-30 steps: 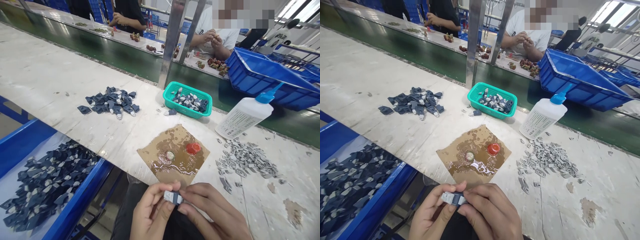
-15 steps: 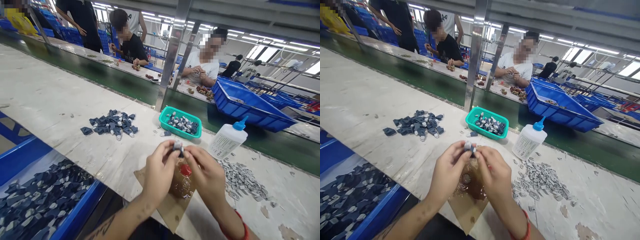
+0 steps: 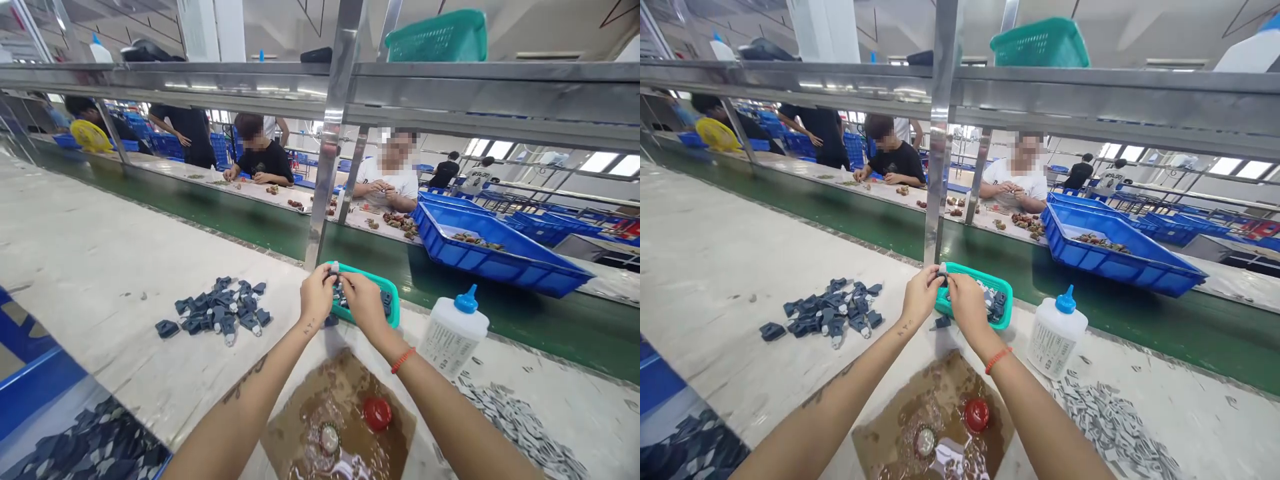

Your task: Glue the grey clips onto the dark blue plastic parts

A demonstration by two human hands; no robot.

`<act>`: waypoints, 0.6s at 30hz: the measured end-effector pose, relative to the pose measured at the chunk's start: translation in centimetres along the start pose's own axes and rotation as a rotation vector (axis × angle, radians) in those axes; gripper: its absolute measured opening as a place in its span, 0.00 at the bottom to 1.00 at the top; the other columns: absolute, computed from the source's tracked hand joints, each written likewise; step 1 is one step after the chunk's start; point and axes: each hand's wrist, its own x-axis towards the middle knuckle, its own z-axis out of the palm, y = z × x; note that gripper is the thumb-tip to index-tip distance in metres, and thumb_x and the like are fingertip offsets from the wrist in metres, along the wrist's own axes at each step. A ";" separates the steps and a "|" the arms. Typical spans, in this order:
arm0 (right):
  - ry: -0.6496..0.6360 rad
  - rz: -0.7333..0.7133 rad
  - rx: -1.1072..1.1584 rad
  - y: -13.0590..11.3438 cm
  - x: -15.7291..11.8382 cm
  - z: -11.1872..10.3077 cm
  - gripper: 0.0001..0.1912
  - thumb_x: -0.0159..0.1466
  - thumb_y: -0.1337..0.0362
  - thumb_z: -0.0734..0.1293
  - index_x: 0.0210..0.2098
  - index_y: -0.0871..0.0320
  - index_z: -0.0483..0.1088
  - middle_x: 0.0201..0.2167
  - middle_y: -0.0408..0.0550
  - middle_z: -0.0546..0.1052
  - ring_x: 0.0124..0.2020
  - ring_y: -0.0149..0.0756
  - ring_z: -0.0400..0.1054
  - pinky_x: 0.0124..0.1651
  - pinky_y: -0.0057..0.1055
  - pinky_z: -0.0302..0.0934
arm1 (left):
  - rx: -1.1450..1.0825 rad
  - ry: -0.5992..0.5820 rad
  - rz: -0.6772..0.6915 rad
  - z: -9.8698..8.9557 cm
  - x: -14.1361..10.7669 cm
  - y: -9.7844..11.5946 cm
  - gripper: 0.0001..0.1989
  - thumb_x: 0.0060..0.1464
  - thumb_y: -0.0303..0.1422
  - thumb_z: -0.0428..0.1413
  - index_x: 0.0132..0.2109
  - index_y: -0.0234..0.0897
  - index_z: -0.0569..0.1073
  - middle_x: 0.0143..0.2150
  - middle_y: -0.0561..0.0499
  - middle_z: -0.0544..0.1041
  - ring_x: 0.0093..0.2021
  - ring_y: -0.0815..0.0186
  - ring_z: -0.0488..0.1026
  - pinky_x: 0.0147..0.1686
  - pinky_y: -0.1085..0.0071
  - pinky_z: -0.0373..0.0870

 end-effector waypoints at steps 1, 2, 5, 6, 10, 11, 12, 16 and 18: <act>-0.012 0.020 -0.017 0.5 0.7 0.6 0.11 0.65 0.60 0.62 0.42 0.59 0.68 0.42 0.47 0.72 0.40 0.33 0.68 0.44 0.37 0.65 | 0.029 0.014 -0.020 0.2 0.6 -0.3 0.12 0.56 0.34 0.54 0.46 0.37 0.71 0.49 0.46 0.72 0.47 0.59 0.71 0.46 0.54 0.68; -0.021 0.043 -0.031 1.0 1.4 1.1 0.12 0.65 0.59 0.62 0.43 0.59 0.68 0.42 0.47 0.72 0.39 0.32 0.68 0.43 0.37 0.66 | 0.050 0.028 -0.040 0.4 1.3 -0.6 0.12 0.56 0.34 0.54 0.47 0.37 0.70 0.50 0.46 0.72 0.47 0.58 0.70 0.46 0.54 0.68; -0.026 0.086 -0.046 2.7 2.6 2.2 0.13 0.65 0.59 0.62 0.45 0.60 0.67 0.42 0.47 0.72 0.38 0.32 0.69 0.40 0.35 0.66 | 0.059 0.051 -0.088 0.7 2.8 -1.6 0.13 0.56 0.35 0.54 0.48 0.37 0.70 0.51 0.45 0.71 0.48 0.58 0.70 0.46 0.54 0.68; -0.026 0.083 -0.043 3.2 2.8 2.4 0.13 0.64 0.59 0.62 0.45 0.60 0.67 0.41 0.47 0.72 0.38 0.32 0.69 0.40 0.35 0.66 | 0.043 0.051 -0.106 0.7 3.2 -1.8 0.13 0.56 0.35 0.54 0.48 0.37 0.69 0.51 0.45 0.71 0.48 0.58 0.70 0.46 0.54 0.68; -0.035 -0.013 -0.016 4.3 2.2 3.0 0.12 0.65 0.59 0.62 0.44 0.60 0.67 0.42 0.47 0.72 0.40 0.33 0.69 0.43 0.37 0.66 | -0.077 -0.011 -0.213 0.2 4.3 -2.5 0.14 0.56 0.35 0.54 0.49 0.35 0.69 0.48 0.46 0.72 0.44 0.60 0.72 0.41 0.57 0.71; -0.036 -0.044 -0.013 4.4 2.0 3.2 0.12 0.65 0.60 0.62 0.44 0.60 0.67 0.43 0.47 0.72 0.41 0.33 0.68 0.43 0.38 0.66 | -0.109 -0.034 -0.242 0.0 4.4 -2.7 0.14 0.56 0.35 0.54 0.48 0.35 0.69 0.48 0.46 0.73 0.43 0.60 0.72 0.40 0.57 0.72; -0.037 -0.073 -0.014 4.5 1.7 3.4 0.11 0.65 0.60 0.62 0.43 0.60 0.67 0.43 0.47 0.72 0.41 0.34 0.68 0.44 0.38 0.65 | -0.136 -0.053 -0.270 -0.2 4.4 -2.8 0.14 0.56 0.35 0.54 0.48 0.35 0.69 0.47 0.46 0.73 0.42 0.61 0.73 0.40 0.58 0.72; -0.027 -0.159 -0.043 4.9 1.2 4.1 0.11 0.65 0.60 0.62 0.43 0.59 0.68 0.43 0.47 0.72 0.42 0.34 0.68 0.45 0.39 0.65 | -0.203 -0.091 -0.357 -0.6 4.2 -2.9 0.13 0.56 0.35 0.54 0.47 0.35 0.69 0.46 0.46 0.73 0.41 0.61 0.73 0.38 0.59 0.73; -0.014 -0.187 -0.067 5.1 1.1 4.3 0.11 0.65 0.61 0.62 0.43 0.59 0.67 0.43 0.47 0.72 0.42 0.34 0.68 0.46 0.39 0.65 | -0.216 -0.098 -0.389 -0.6 4.1 -2.8 0.12 0.56 0.34 0.54 0.46 0.34 0.70 0.45 0.47 0.73 0.40 0.62 0.73 0.37 0.60 0.73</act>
